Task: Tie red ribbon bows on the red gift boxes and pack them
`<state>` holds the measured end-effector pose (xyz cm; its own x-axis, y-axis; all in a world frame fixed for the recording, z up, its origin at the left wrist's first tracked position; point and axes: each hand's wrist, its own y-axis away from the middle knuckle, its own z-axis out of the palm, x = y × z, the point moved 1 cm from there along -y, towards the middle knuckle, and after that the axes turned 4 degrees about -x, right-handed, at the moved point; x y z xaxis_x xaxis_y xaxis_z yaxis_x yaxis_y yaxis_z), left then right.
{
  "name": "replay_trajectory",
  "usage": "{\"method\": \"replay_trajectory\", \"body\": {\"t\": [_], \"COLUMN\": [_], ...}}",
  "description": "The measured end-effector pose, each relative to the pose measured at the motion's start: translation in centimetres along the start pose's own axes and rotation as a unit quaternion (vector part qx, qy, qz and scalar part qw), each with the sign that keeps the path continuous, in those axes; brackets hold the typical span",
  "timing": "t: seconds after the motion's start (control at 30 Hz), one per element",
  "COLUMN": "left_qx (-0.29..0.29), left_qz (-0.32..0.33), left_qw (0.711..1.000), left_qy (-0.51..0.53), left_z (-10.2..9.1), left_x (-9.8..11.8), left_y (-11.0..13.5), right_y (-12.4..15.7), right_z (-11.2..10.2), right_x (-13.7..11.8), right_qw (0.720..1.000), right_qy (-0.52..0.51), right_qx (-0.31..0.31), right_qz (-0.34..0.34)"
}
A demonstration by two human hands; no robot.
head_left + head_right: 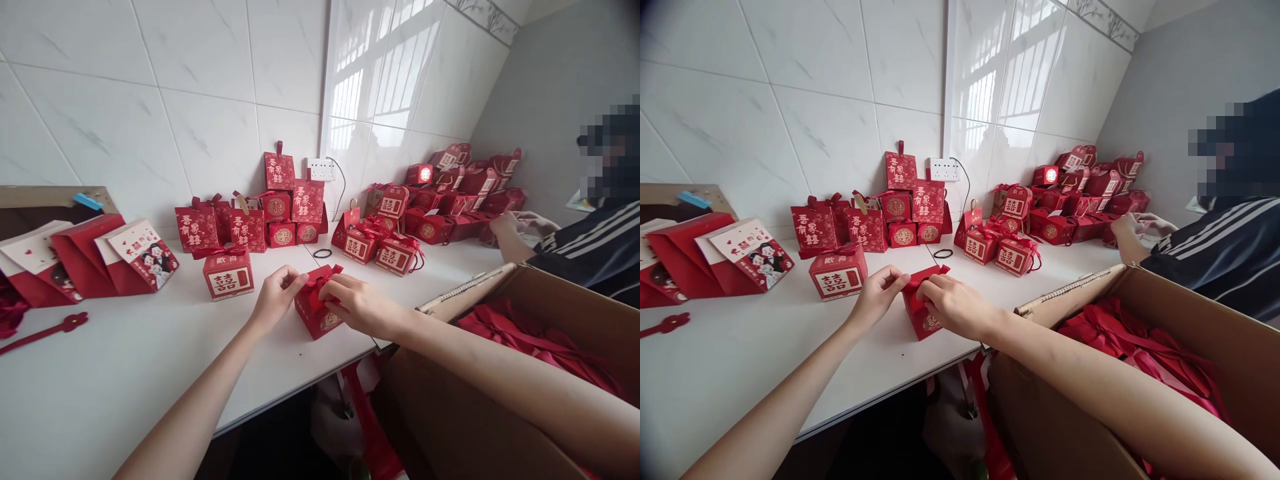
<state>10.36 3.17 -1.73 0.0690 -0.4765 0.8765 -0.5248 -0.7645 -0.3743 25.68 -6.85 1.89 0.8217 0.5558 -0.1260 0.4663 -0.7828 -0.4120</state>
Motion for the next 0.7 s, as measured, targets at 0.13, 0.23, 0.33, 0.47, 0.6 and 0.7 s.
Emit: {"method": "replay_trajectory", "body": {"t": [0.13,0.23,0.33,0.47,0.6,0.7], "left_qx": [0.012,0.008,-0.012,-0.043,-0.065,-0.085], "left_qz": [-0.019,-0.036,-0.041,-0.069,-0.099,-0.102], "left_qw": [0.999,0.997,0.996,0.991,0.978,0.968], "left_qy": [0.039,0.064,0.079,0.109,0.169,0.211], "left_z": [-0.3,-0.4,-0.6,-0.9,-1.1,-1.0], "left_x": [0.0,0.0,0.1,0.5,0.7,0.7], "left_y": [-0.1,-0.2,-0.3,-0.3,-0.2,-0.1], "right_y": [0.0,0.0,-0.1,-0.2,-0.2,-0.2], "right_z": [0.0,-0.1,-0.2,-0.3,-0.4,-0.3], "right_x": [-0.1,0.1,0.3,0.7,0.9,1.0], "right_qw": [0.999,0.995,0.989,0.98,0.977,0.976], "right_qy": [-0.026,-0.059,-0.094,-0.137,-0.146,-0.15], "right_qx": [0.025,0.049,0.061,0.061,0.059,0.061], "right_qz": [0.035,0.067,0.095,0.131,0.147,0.143]}}
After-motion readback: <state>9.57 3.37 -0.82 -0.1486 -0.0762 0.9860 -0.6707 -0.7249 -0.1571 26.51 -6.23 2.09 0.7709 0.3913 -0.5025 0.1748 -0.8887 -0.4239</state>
